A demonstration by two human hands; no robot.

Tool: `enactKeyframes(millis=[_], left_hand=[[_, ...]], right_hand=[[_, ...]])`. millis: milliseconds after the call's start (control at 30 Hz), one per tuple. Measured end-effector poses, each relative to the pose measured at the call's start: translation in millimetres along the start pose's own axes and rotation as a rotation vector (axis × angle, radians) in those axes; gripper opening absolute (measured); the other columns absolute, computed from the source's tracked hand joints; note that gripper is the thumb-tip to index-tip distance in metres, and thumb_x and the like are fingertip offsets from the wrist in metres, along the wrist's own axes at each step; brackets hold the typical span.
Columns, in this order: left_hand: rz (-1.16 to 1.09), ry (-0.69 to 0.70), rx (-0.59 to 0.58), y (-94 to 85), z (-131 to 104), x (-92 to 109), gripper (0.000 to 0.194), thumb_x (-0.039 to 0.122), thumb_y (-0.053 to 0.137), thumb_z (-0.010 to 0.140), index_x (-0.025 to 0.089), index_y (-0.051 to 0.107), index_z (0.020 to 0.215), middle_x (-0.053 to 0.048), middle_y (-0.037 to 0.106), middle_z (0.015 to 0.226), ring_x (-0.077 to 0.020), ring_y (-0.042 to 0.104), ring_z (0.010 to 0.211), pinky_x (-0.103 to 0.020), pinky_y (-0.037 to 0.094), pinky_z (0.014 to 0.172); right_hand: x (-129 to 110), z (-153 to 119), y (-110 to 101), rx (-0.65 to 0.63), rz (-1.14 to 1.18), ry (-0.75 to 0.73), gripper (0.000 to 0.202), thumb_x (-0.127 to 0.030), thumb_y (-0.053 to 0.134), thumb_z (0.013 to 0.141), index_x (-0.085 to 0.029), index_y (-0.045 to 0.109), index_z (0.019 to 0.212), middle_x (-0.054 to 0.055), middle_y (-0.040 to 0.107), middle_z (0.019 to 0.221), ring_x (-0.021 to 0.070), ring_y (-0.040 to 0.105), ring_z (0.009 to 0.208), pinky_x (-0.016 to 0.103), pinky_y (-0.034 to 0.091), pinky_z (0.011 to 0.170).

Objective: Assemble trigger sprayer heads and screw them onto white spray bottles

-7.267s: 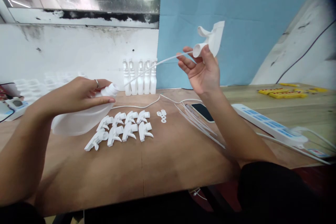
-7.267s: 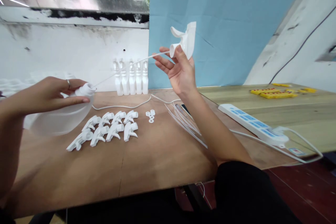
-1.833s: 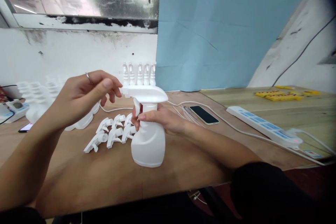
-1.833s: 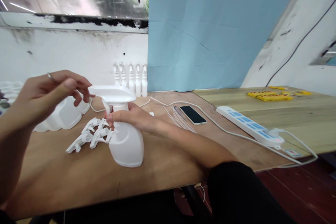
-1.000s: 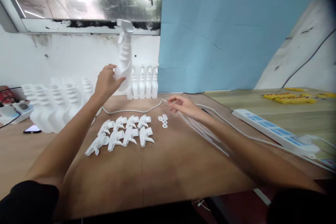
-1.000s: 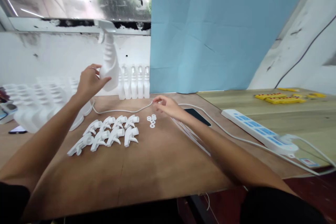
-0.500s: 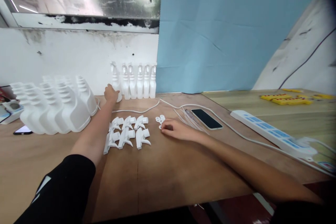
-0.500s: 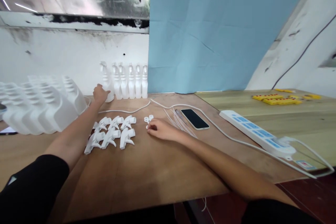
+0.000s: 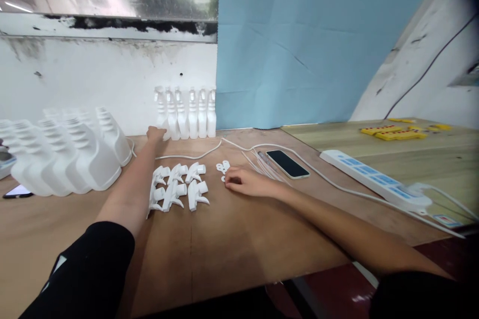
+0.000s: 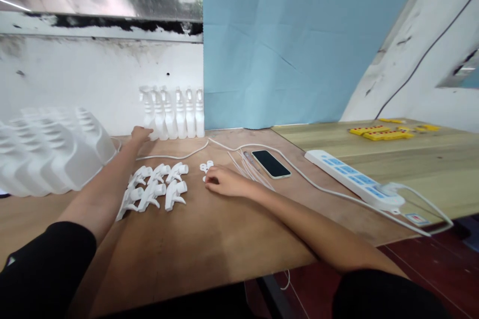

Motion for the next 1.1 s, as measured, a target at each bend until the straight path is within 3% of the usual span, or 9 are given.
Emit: enactKeyframes(millis=[233, 467, 567, 667, 700, 733, 833, 933, 1100], left_hand=[[-0.146, -0.102, -0.181, -14.4, -11.9, 9.9, 0.034, 0.032, 0.060, 0.095, 0.014, 0.057, 0.124, -0.010, 0.061, 0.120, -0.0218, 0.064, 0.100, -0.041, 0.057, 0.083], [-0.117, -0.003, -0.264, -31.0, -37.4, 29.3, 0.035, 0.030, 0.059, 0.095, 0.014, 0.055, 0.126, -0.012, 0.060, 0.120, -0.0214, 0.064, 0.097, -0.039, 0.057, 0.080], [-0.085, 0.174, -0.406, -37.7, -72.4, 46.4, 0.032, 0.029, 0.063, 0.092, 0.013, 0.059, 0.118, -0.012, 0.066, 0.108, -0.0190, 0.068, 0.086, -0.034, 0.056, 0.077], [-0.015, 0.381, -0.628, -45.6, -138.3, 50.7, 0.027, 0.036, 0.072, 0.082, 0.017, 0.070, 0.100, -0.007, 0.070, 0.095, -0.0205, 0.069, 0.081, -0.035, 0.055, 0.079], [0.041, 0.483, -0.697, -48.9, -165.2, 48.2, 0.024, 0.035, 0.075, 0.079, 0.019, 0.071, 0.096, -0.006, 0.071, 0.097, -0.0222, 0.068, 0.084, -0.036, 0.054, 0.083], [0.185, 0.767, -0.732, -52.5, -195.0, 46.7, 0.023, 0.036, 0.071, 0.082, 0.021, 0.071, 0.100, -0.006, 0.069, 0.105, -0.0235, 0.067, 0.090, -0.039, 0.053, 0.086], [0.449, 1.331, -0.642, -62.8, -268.9, 27.6, 0.030, 0.037, 0.059, 0.092, 0.025, 0.063, 0.119, -0.011, 0.054, 0.138, -0.0321, 0.054, 0.122, -0.050, 0.045, 0.100], [0.556, 1.460, -0.529, -64.1, -301.5, 6.1, 0.028, 0.033, 0.057, 0.092, 0.020, 0.061, 0.116, -0.015, 0.050, 0.140, -0.0346, 0.049, 0.125, -0.053, 0.046, 0.099], [0.573, 1.519, -0.457, -54.3, -308.1, -12.8, 0.023, 0.030, 0.050, 0.097, 0.015, 0.058, 0.112, -0.015, 0.056, 0.130, -0.0326, 0.053, 0.120, -0.050, 0.049, 0.096]], right_hand=[[0.3, 0.5, 1.4, 0.014, -0.001, 0.006, 0.009, -0.015, 0.056, 0.087, -0.015, 0.064, 0.084, 0.007, 0.063, 0.090, 0.0177, 0.058, 0.082, 0.029, 0.044, 0.074], [0.9, -0.4, 1.5, 0.143, -0.075, -0.033, 0.013, -0.016, 0.053, 0.090, -0.017, 0.064, 0.083, 0.004, 0.062, 0.082, 0.0165, 0.056, 0.073, 0.028, 0.043, 0.070], [2.6, -0.9, 2.7, 0.161, -0.105, -0.057, 0.014, -0.017, 0.051, 0.091, -0.017, 0.065, 0.090, 0.006, 0.062, 0.086, 0.0167, 0.057, 0.074, 0.028, 0.044, 0.069], [5.6, -1.7, 5.2, 0.140, -0.144, -0.077, 0.018, -0.018, 0.050, 0.093, -0.017, 0.066, 0.100, 0.009, 0.063, 0.098, 0.0189, 0.059, 0.085, 0.030, 0.046, 0.076], [6.6, -1.8, 6.3, 0.129, -0.160, -0.081, 0.019, -0.019, 0.050, 0.093, -0.017, 0.067, 0.101, 0.009, 0.063, 0.100, 0.0198, 0.060, 0.089, 0.031, 0.047, 0.079], [7.5, -1.7, 7.3, 0.118, -0.172, -0.081, 0.019, -0.019, 0.050, 0.093, -0.017, 0.067, 0.101, 0.010, 0.063, 0.101, 0.0205, 0.060, 0.092, 0.032, 0.047, 0.082], [9.6, 0.1, 6.1, 0.092, -0.178, -0.076, 0.020, -0.018, 0.052, 0.092, -0.017, 0.069, 0.101, 0.010, 0.065, 0.103, 0.0214, 0.061, 0.097, 0.032, 0.046, 0.086], [18.2, 0.7, -10.3, 0.114, -0.220, 0.022, 0.022, -0.020, 0.051, 0.092, -0.018, 0.069, 0.105, 0.010, 0.068, 0.105, 0.0220, 0.064, 0.096, 0.032, 0.046, 0.086], [66.6, -22.2, -66.9, 0.194, -0.384, 0.603, 0.026, -0.028, 0.048, 0.095, -0.015, 0.064, 0.111, 0.015, 0.069, 0.114, 0.0258, 0.066, 0.100, 0.031, 0.045, 0.084]])
Point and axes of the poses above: each hand's wrist, its own z-axis towards the middle knuckle, its own y-axis out of the palm, x = y × z, the point moved 3 cm from there along z, towards the middle knuckle
